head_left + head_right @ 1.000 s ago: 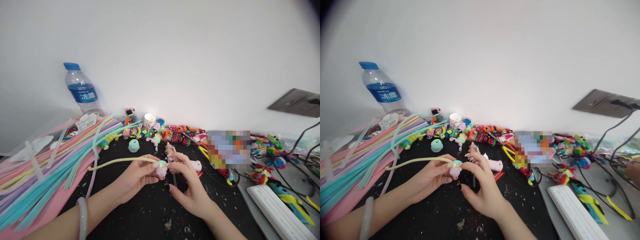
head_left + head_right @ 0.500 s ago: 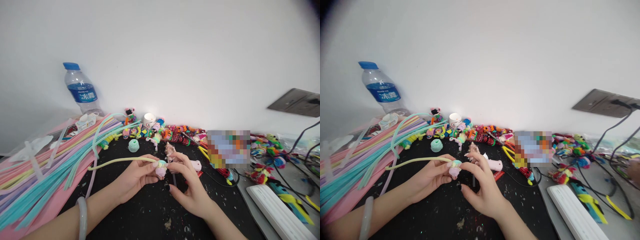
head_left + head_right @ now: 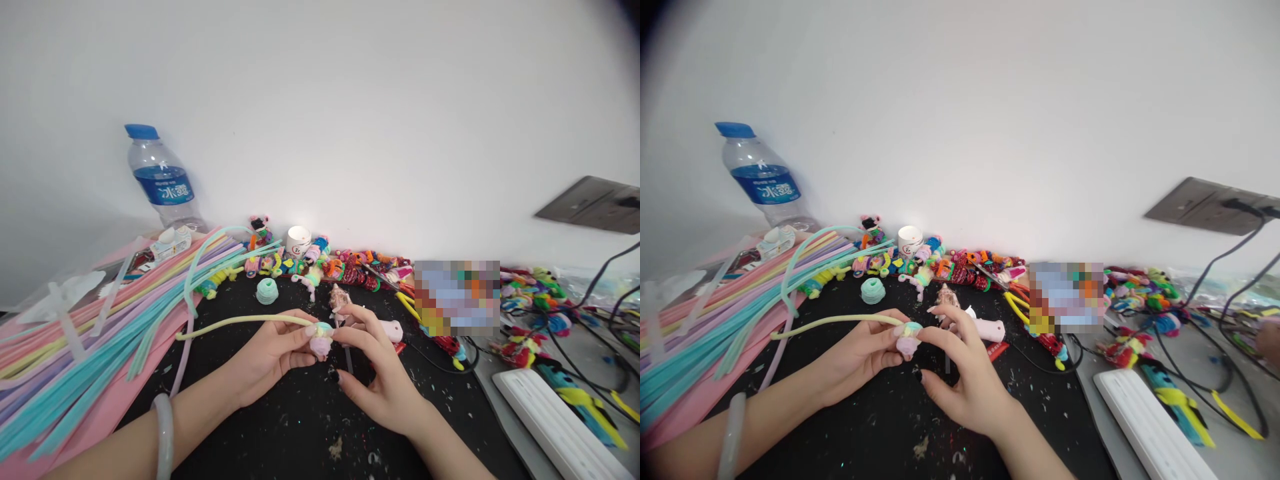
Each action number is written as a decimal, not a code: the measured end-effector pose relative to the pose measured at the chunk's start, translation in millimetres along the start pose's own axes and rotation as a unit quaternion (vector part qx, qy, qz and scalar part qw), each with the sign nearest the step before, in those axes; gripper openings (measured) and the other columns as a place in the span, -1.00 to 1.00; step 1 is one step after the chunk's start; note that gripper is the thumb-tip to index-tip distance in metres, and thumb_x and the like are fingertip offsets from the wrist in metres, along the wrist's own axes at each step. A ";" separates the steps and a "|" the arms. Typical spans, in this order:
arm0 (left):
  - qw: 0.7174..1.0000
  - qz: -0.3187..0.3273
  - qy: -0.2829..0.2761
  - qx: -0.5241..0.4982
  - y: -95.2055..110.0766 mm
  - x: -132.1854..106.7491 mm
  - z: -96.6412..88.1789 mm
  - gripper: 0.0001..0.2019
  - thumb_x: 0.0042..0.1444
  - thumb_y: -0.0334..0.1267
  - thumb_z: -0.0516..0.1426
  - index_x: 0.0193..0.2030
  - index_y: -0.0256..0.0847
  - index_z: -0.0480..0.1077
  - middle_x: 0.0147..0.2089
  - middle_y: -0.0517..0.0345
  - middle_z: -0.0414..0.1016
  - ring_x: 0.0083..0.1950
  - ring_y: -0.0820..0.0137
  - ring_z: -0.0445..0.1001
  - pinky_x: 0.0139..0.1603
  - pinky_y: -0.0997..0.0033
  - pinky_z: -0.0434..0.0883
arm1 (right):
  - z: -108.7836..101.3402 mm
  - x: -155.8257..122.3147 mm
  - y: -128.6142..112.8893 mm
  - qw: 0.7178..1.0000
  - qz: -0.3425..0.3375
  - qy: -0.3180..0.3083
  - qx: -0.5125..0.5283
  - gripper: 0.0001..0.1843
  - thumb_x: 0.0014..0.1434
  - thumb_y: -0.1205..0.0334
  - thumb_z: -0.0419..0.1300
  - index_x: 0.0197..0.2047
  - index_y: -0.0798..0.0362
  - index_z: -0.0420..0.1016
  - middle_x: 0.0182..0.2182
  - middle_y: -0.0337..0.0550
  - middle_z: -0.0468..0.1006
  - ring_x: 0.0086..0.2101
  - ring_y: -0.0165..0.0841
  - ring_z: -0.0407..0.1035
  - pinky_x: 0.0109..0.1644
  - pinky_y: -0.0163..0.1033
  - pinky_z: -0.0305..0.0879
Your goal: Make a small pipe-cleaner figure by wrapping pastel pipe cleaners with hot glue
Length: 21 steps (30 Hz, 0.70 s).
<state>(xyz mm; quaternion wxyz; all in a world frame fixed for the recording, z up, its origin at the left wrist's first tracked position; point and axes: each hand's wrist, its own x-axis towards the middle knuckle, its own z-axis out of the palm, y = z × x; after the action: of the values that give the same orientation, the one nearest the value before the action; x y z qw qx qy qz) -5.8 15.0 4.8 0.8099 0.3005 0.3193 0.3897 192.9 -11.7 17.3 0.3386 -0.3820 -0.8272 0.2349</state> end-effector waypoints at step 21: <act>1.000 0.004 0.020 0.009 0.6 1.4 0.2 -0.83 -0.02 -0.30 0.29 -0.30 -0.29 0.42 -0.38 0.16 0.52 -0.37 0.48 0.50 -0.31 0.53 0.42 | -1.7 2.4 1.6 0.999 -0.005 -0.030 -0.019 -0.49 0.08 0.42 0.14 0.11 -0.06 0.26 0.17 -0.04 0.10 0.11 -0.18 0.12 0.15 -0.06 0.16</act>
<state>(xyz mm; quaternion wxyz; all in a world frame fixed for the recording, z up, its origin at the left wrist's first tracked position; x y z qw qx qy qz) -5.2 16.4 5.0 0.7986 0.3013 0.3380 0.3964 193.8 -8.6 18.3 0.3071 -0.3772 -0.8432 0.2288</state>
